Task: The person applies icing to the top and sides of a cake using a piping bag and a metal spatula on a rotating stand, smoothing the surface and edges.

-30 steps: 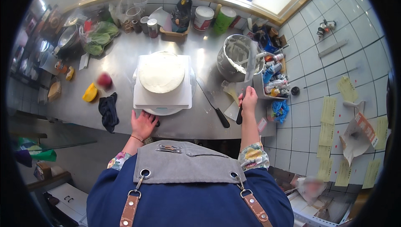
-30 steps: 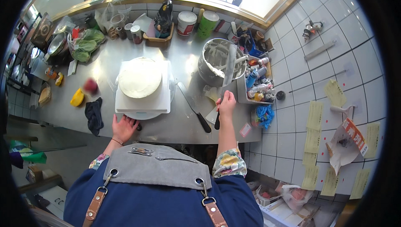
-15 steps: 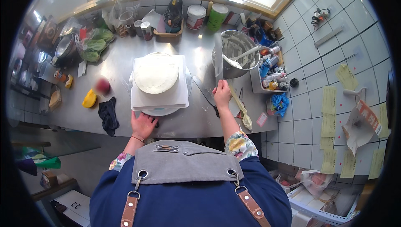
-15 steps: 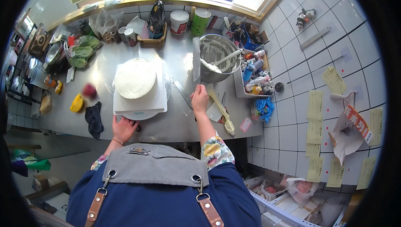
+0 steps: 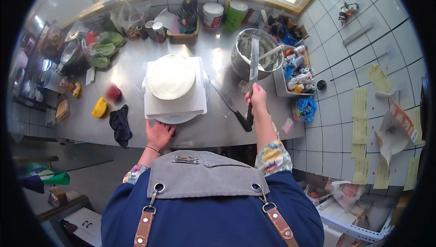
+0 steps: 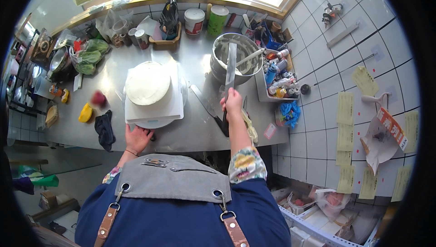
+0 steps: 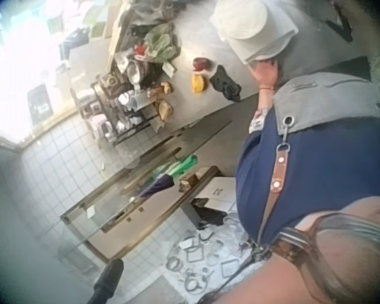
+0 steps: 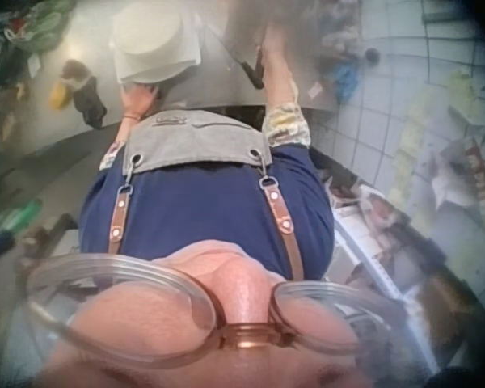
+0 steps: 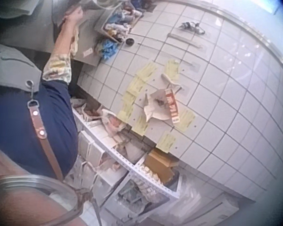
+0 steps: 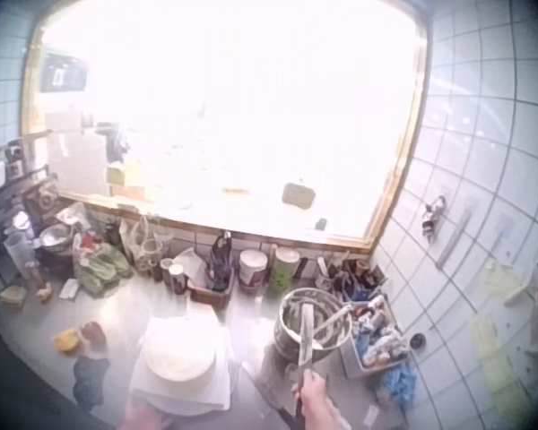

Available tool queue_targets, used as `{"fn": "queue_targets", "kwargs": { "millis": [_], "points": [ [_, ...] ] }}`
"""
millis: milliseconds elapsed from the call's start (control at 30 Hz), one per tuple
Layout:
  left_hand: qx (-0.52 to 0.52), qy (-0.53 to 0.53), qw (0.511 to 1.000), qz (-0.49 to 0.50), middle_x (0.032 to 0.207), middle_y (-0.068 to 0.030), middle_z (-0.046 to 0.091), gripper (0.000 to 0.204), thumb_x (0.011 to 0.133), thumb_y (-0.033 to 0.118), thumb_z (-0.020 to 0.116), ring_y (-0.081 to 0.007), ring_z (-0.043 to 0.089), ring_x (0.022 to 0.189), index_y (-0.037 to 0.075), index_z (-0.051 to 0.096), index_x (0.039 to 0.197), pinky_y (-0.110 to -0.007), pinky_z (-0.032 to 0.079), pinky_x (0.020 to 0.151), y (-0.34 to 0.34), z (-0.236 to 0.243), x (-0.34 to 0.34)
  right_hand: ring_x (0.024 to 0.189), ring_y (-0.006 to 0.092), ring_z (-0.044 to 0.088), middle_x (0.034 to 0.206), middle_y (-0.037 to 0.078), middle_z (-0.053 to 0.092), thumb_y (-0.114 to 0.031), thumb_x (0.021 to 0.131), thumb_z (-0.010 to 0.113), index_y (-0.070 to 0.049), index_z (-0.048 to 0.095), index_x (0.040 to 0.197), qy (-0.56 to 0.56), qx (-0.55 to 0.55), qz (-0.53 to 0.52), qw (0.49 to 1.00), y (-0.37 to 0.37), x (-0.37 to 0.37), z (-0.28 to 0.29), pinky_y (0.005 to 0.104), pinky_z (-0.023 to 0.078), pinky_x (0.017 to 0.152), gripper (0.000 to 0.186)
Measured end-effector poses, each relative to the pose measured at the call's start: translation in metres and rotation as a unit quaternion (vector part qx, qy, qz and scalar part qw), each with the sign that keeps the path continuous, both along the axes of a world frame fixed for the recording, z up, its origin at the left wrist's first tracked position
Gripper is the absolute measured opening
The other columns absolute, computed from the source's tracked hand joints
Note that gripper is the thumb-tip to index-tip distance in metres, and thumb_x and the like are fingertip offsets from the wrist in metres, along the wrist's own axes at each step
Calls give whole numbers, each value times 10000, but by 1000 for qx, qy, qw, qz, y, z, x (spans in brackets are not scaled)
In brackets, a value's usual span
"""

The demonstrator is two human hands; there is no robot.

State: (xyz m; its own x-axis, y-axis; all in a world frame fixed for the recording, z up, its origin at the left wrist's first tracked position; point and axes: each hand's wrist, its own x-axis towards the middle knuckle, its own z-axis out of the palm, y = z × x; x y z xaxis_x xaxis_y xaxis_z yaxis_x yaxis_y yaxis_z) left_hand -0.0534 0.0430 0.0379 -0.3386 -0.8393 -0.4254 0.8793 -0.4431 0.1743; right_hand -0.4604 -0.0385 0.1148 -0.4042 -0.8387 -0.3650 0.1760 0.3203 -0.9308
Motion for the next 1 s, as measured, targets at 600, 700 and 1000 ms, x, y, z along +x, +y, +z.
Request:
{"fn": "queue_targets", "kwargs": {
  "millis": [600, 700, 1000],
  "points": [
    [6, -3, 1000, -18, 1529, -92, 349, 843, 916, 736, 274, -302, 312, 1410, 140, 289, 1512, -506, 210, 1162, -4, 11, -5, 354, 107, 411, 547, 48, 530, -345, 1039, 433, -70, 519, 874, 93, -41, -36, 994, 21, -32, 9, 263, 320, 330, 332],
    [6, 17, 1000, -5, 1541, -91, 329, 841, 921, 729, 276, -307, 293, 1421, 133, 281, 1514, -517, 190, 1172, -2, 7, -5, 352, 111, 418, 537, 49, 528, -341, 1037, 439, -68, 531, 886, 74, -24, -42, 996, -1, -36, 1, 273, 322, 323, 326],
    [6, 18, 1000, 21, 1479, -101, 415, 799, 942, 703, 256, -315, 380, 1359, 99, 374, 1452, -517, 270, 1139, 9, 3, -6, 340, 119, 415, 509, 49, 518, -304, 1037, 442, -59, 547, 901, 211, -12, -111, 971, 106, -81, -38, 276, 327, 350, 300]
  ]
}}
